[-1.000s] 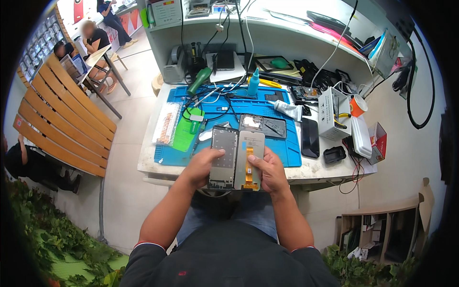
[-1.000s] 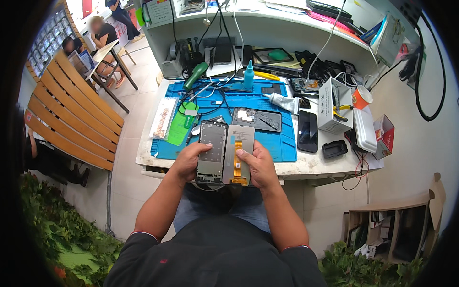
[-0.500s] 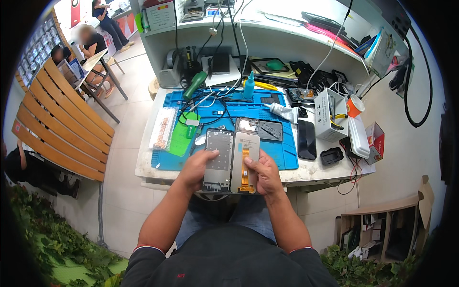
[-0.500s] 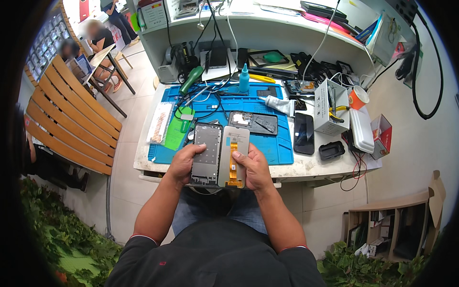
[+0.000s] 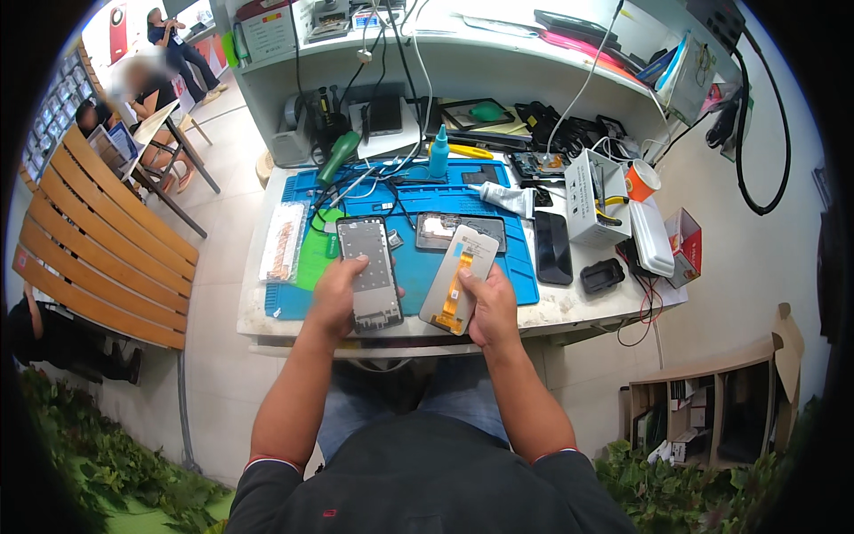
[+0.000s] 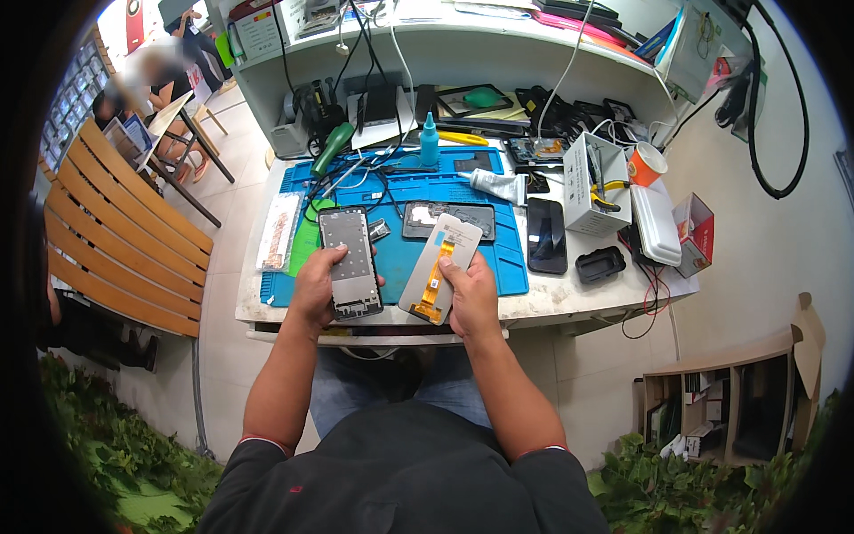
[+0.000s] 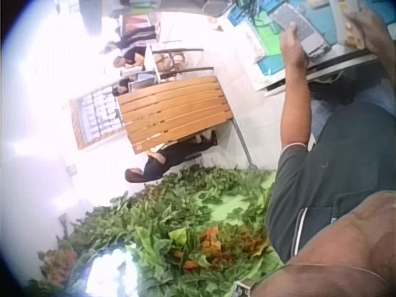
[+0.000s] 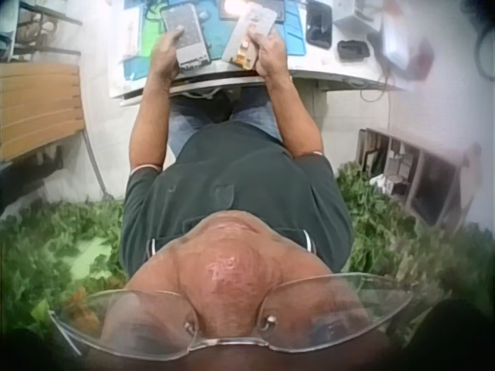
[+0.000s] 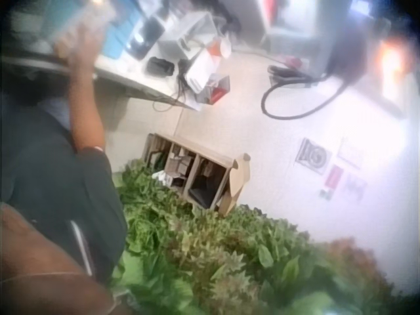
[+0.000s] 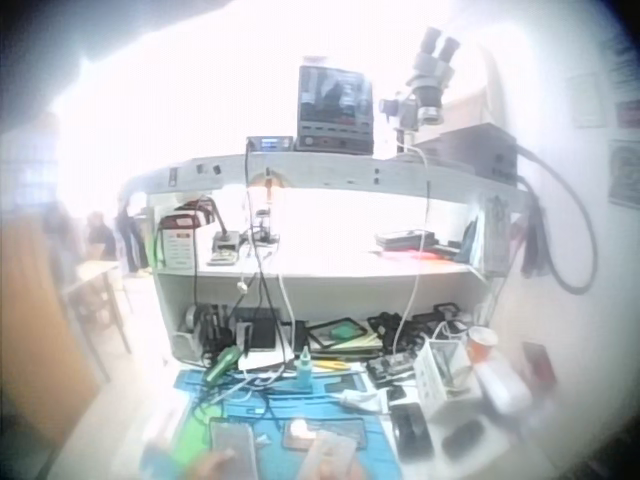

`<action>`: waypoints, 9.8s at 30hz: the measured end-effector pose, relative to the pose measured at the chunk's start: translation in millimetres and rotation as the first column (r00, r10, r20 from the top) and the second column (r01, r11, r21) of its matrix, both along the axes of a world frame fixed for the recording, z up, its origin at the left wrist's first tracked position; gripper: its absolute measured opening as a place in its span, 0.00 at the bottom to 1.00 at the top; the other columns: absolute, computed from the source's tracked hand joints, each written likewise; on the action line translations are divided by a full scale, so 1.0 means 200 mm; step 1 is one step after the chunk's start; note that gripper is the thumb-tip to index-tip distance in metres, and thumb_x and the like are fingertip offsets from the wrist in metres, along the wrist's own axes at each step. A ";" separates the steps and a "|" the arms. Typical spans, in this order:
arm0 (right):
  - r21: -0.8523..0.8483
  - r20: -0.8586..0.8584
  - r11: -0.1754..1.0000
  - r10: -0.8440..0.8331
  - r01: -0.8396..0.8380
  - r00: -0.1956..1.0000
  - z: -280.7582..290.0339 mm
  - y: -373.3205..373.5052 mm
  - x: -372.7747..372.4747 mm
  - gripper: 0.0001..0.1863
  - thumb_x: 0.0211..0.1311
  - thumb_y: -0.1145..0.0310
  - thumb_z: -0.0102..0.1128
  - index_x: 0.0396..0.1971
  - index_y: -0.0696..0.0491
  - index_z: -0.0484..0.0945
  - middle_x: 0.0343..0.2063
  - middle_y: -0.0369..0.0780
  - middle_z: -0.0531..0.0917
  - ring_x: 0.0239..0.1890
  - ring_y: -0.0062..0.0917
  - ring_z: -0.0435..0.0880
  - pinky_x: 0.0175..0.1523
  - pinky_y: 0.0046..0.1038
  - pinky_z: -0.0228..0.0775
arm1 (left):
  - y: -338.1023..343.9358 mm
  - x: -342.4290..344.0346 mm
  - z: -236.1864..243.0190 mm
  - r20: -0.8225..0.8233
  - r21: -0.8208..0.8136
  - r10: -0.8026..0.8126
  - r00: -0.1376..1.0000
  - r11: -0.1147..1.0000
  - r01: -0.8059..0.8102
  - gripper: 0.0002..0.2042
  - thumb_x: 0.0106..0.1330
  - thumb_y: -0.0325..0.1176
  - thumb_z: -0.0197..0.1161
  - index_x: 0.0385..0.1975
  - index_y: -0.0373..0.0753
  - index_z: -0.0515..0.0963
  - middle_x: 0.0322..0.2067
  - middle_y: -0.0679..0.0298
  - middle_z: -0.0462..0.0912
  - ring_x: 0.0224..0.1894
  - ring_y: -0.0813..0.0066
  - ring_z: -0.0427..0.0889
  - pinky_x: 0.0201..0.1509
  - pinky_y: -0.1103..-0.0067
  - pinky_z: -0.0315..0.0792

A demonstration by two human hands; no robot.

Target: The person uses a heat gun on a smartphone, then opens a box to retrieve a battery. They apply adhesive to the phone's back, insert the battery, and use a screwdriver to secure internal components.

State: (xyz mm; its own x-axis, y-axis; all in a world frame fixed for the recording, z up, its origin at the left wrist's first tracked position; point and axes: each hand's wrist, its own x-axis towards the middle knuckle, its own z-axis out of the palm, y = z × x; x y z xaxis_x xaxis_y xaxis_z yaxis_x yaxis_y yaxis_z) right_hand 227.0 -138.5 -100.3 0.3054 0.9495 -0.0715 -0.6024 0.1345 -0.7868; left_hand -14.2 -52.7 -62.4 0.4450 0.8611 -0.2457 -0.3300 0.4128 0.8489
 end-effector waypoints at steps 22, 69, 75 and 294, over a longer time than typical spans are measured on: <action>-0.006 0.527 1.000 -0.008 0.014 0.850 0.36 0.20 0.75 0.32 0.75 0.78 0.65 0.75 0.65 0.67 0.55 0.48 0.90 0.53 0.29 0.92 0.60 0.32 0.85 | 0.06 0.03 -0.06 0.089 -0.104 -0.130 0.988 0.985 0.139 0.24 0.80 0.34 0.48 0.71 0.30 0.73 0.53 0.43 0.88 0.42 0.39 0.94 0.42 0.51 0.92; -0.156 0.586 0.969 0.248 -0.193 0.771 0.14 -0.06 0.01 0.18 0.81 0.70 0.68 0.60 0.67 0.87 0.38 0.42 0.93 0.33 0.15 0.87 0.33 0.24 0.84 | -0.01 0.20 -0.03 0.139 0.009 -0.085 0.987 0.996 0.084 0.30 0.69 0.18 0.52 0.74 0.36 0.69 0.60 0.57 0.83 0.61 0.66 0.83 0.67 0.69 0.79; -0.128 0.678 0.986 0.167 -0.109 0.716 0.11 -0.05 0.02 0.15 0.82 0.68 0.68 0.50 0.67 0.90 0.32 0.41 0.93 0.30 0.14 0.86 0.30 0.23 0.78 | -0.01 0.20 -0.08 0.136 -0.008 -0.090 0.987 0.996 0.092 0.29 0.71 0.18 0.52 0.74 0.36 0.70 0.60 0.53 0.85 0.61 0.60 0.86 0.65 0.64 0.84; 0.188 0.979 0.975 -0.195 -0.117 -0.052 0.12 -0.05 0.24 0.36 0.51 0.58 0.85 0.62 0.53 0.85 0.66 0.48 0.84 0.70 0.49 0.79 0.76 0.46 0.66 | -0.32 -0.55 0.20 -0.199 0.131 -0.074 0.977 0.986 0.102 0.25 0.88 0.38 0.56 0.79 0.42 0.59 0.38 0.64 0.76 0.21 0.79 0.75 0.22 0.75 0.76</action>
State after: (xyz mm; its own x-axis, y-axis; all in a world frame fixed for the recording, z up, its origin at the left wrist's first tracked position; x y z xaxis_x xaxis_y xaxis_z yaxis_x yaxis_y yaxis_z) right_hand 274.3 -149.2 -76.7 -0.0563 0.8738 0.4830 0.7957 0.3315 -0.5069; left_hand -124.5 -116.8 -23.2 0.4764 0.8528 -0.2141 -0.1221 0.3053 0.9444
